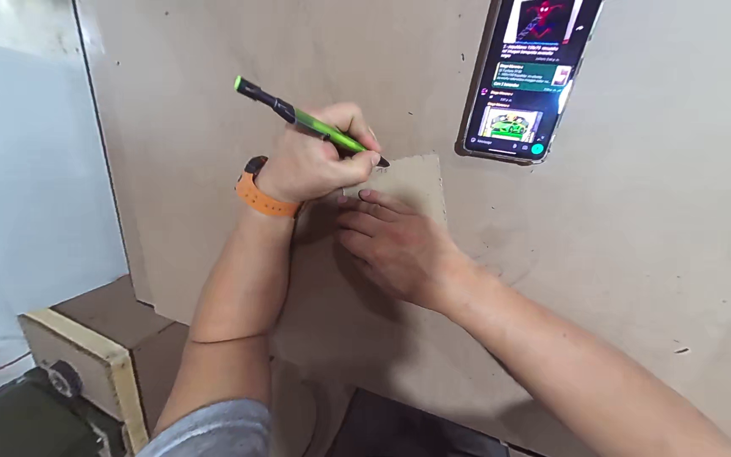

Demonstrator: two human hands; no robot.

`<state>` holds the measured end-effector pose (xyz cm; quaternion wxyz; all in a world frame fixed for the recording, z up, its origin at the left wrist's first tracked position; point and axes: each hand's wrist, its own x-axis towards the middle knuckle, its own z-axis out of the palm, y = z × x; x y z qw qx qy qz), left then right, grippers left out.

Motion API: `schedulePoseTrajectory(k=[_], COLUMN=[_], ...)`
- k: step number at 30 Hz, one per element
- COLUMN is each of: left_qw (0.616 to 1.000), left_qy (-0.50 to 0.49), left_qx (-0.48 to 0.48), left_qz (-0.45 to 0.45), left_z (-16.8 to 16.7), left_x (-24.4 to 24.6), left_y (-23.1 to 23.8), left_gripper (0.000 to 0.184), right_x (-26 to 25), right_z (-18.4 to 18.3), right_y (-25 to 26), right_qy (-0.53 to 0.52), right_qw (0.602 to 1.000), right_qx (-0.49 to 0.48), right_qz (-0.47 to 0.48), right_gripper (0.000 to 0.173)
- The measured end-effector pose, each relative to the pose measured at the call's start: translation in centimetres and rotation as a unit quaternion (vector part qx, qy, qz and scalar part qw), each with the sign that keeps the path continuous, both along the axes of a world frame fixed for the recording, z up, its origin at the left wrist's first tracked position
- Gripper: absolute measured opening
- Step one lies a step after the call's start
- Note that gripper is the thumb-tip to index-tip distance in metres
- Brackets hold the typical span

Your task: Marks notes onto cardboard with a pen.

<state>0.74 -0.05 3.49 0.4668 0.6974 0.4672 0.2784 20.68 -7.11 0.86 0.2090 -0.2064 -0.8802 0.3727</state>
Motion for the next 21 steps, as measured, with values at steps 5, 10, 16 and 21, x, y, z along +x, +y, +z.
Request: schedulePoseTrajectory(k=[5, 10, 16, 21], left_qw=[0.999, 0.995, 0.98, 0.969], left_qy=[-0.028, -0.095, -0.181, -0.198], left_qx=[-0.02, -0.029, -0.039, 0.002], left_qz=[-0.03, -0.014, 0.076, 0.145], left_z=[0.0, -0.5, -0.4, -0.5], left_x=[-0.2, -0.7, -1.9, -3.1], left_y=[0.2, 0.1, 0.0, 0.0], left_gripper=[0.007, 0.007, 0.02, 0.041], right_x=[0.1, 0.1, 0.0, 0.0], right_z=[0.1, -0.1, -0.2, 0.3], right_y=[0.0, 0.0, -0.2, 0.0], right_qy=[0.001, 0.007, 0.023, 0.012], right_qw=[1.0, 1.0, 0.998, 0.993], right_qx=[-0.007, 0.005, 0.055, 0.087], right_qz=[0.006, 0.015, -0.011, -0.083], right_gripper=[0.026, 0.026, 0.029, 0.029])
